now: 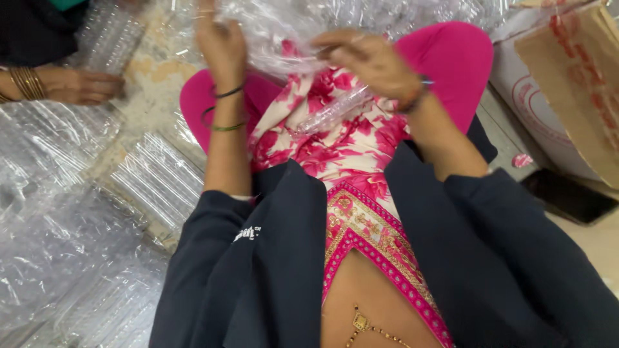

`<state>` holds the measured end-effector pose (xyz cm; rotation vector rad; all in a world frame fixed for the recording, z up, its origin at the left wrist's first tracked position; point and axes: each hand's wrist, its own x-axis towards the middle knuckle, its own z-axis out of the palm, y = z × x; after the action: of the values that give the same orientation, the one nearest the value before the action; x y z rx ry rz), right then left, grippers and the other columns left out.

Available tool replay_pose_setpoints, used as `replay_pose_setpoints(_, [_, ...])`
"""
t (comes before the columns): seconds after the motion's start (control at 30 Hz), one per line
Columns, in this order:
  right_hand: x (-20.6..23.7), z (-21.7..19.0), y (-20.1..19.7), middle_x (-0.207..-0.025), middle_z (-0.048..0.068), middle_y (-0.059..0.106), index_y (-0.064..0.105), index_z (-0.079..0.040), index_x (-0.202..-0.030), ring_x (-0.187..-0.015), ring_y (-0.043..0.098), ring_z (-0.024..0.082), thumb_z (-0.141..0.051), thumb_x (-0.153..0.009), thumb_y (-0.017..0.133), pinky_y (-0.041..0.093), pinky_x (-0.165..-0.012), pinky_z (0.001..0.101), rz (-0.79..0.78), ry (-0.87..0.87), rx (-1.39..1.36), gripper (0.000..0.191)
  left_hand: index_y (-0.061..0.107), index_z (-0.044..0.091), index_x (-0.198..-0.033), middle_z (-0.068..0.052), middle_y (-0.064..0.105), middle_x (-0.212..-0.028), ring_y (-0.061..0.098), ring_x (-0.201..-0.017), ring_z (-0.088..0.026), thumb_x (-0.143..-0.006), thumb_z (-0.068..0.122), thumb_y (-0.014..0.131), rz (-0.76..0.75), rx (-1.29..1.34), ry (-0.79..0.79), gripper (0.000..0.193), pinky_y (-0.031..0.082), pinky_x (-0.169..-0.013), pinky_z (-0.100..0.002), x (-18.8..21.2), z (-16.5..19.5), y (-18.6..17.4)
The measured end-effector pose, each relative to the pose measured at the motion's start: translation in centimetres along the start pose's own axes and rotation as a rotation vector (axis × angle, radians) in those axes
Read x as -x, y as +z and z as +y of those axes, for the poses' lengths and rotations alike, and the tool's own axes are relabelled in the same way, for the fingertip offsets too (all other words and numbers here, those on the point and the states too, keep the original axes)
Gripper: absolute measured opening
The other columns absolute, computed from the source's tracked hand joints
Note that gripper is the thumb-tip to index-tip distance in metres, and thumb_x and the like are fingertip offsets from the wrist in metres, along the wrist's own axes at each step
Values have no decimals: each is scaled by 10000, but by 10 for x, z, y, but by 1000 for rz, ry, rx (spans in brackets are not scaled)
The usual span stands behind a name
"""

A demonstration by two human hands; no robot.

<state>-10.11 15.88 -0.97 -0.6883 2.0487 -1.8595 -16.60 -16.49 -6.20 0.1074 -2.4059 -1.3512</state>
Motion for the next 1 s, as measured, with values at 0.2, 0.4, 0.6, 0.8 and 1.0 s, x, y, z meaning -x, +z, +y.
replay_pose_setpoints(0.2, [72,5,-51,-1268,252,653,671,45,-1232,-1218,614,400,-266,-1122,709,507,-1064,504,391,222,873,332,266,-70,-1570,-208,620,-1125,612,-1108,-403,-904,270,813,-506,-344,8,927,479,-991,-478,103,59,-32])
replay_pose_setpoints(0.4, [92,38,-8,-1300,251,603,680,-2,-1046,-1176,631,422,-342,-913,758,428,-997,588,392,-6,1332,374,410,-53,-1485,-249,510,-1467,543,-1295,-380,-758,281,876,-646,-435,223,926,436,-1009,-519,189,54,-8])
replay_pose_setpoints(0.6, [45,-7,7,-1385,223,609,645,40,-1186,-1138,709,310,-84,-1095,701,600,-968,367,418,-94,494,163,525,-51,-1395,-191,619,-1344,636,-1230,-328,-807,89,808,-625,96,13,667,516,-1043,-453,179,21,25])
replay_pose_setpoints(0.8, [-11,-51,11,-1162,129,704,603,13,-1235,-1074,731,275,-36,-1121,673,596,-1031,389,557,-340,240,142,542,-51,-1367,-146,695,-1272,694,-1154,-235,-885,30,827,-525,639,-332,566,589,-1030,-376,112,37,47])
replay_pose_setpoints(1.0, [-9,-25,57,-1326,182,608,448,-12,-1497,-1204,634,268,-35,-994,707,556,-1045,394,313,-147,341,566,487,5,-1442,-100,626,-1360,642,-1220,-204,-942,-68,739,-429,1129,-252,565,558,-1070,-375,61,61,46])
